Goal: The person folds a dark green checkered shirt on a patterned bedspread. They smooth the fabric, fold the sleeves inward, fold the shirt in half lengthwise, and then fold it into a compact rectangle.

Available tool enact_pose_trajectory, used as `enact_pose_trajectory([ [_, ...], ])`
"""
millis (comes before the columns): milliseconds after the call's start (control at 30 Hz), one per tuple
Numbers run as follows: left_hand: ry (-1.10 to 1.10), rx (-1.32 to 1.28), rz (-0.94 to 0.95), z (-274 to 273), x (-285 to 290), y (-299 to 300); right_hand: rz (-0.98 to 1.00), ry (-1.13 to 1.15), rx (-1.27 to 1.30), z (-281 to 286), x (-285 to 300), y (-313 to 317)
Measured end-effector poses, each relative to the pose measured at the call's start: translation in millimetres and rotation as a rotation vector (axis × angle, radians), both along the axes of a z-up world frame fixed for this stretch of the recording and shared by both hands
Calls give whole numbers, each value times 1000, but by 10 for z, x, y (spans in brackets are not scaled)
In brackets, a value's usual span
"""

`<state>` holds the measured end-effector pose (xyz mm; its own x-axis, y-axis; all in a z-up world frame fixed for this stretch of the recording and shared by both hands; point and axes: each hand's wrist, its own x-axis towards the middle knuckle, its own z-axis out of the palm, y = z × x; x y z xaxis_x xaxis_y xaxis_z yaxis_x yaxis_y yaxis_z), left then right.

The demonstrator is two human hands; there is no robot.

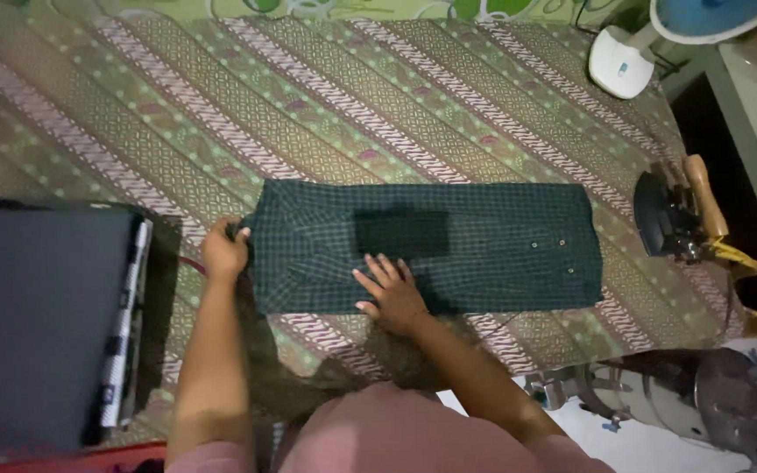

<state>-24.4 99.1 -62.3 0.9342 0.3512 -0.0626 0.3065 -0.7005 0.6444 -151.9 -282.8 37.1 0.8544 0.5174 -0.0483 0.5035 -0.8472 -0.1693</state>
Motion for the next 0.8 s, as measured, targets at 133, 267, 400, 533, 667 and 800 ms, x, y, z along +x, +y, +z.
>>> enact_pose_trajectory([
  [133, 115, -46, -26, -40, 222, 96, -134, 19, 206, -152, -83, 188],
  [267, 169, -201, -108, 859, 467, -144, -233, -118, 344, 144, 126, 778],
  [400, 243, -272, -183, 676, 889, -380, -284, -140, 305, 125, 325, 1258],
  [533, 21, -132, -309, 24, 1108, -513, -243, -99, 134, 102, 307, 1373],
  [667, -422, -420, -233, -705, 1308, -411, -215, -186, 203, -144, 282, 1358],
  [800, -171, -158, -184, 131, 989, -594, -177, -50, 354, -16, 233, 1325],
])
